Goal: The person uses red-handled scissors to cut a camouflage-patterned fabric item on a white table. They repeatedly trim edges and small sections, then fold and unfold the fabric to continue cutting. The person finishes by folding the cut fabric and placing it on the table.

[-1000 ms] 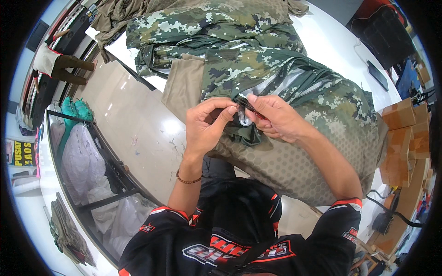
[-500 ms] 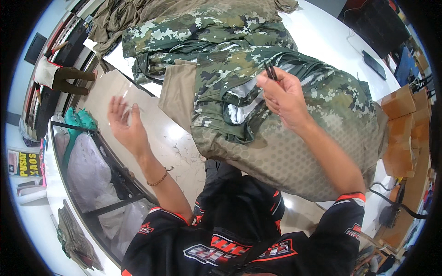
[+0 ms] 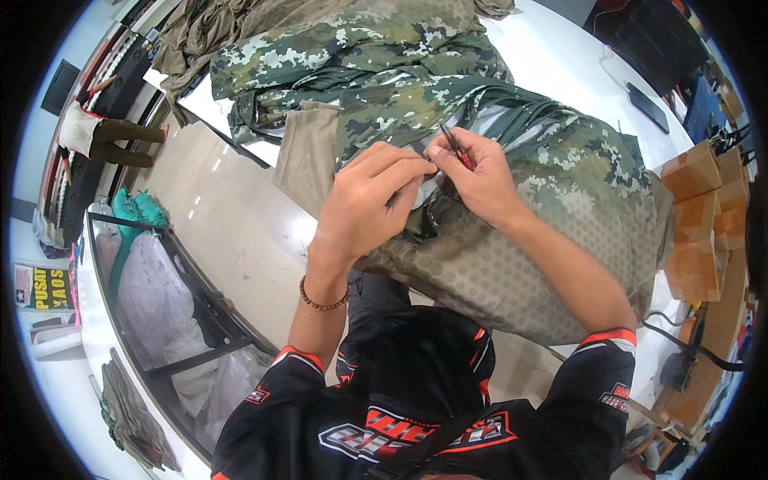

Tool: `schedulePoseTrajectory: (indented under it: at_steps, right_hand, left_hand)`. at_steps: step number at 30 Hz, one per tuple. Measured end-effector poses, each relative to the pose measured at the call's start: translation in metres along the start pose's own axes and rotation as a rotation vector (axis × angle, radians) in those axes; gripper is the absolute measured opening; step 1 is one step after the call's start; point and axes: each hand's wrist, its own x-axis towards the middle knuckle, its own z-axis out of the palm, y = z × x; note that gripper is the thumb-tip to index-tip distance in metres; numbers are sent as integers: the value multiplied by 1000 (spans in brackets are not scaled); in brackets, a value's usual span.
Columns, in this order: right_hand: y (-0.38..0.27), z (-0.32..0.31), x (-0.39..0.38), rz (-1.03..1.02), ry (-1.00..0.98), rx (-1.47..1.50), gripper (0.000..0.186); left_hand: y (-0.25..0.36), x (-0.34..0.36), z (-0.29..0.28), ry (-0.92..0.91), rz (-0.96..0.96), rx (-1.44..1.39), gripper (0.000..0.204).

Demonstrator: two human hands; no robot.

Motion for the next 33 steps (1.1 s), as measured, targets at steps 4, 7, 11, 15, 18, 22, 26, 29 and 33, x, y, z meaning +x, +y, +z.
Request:
schedulePoseTrajectory:
  at_steps: [4, 7, 11, 15, 18, 22, 26, 29, 33]
  right_hand:
    - [4, 3, 0, 6, -6, -18, 15]
    - [5, 2, 3, 1, -12, -39, 15]
    - [6, 0, 2, 24, 0, -27, 15]
    - [-3, 1, 1, 39, 12, -5, 15]
    - [-6, -2, 0, 29, -28, 75, 24]
    - [-21, -9, -1, 258, -238, 408, 42]
    - [-26, -13, 1, 552, -436, 569, 52]
    - [-27, -13, 3, 644, -540, 423, 54]
    - [-33, -13, 4, 722, -606, 317, 54]
  left_hand:
    - [-11, -9, 0, -61, -150, -2, 24]
    - [-13, -10, -4, -103, -216, -11, 26]
    - [-14, -3, -4, -158, -168, 32, 26]
    - [-22, -7, 0, -155, -162, 27, 23]
    - [-22, -12, 3, -58, -208, 15, 19]
    - [-24, -27, 9, 147, -328, -137, 11]
    - [-19, -41, 12, 314, -333, -129, 9]
    - [-14, -43, 13, 353, -240, -75, 13]
    - [-12, -45, 12, 386, -240, -66, 14]
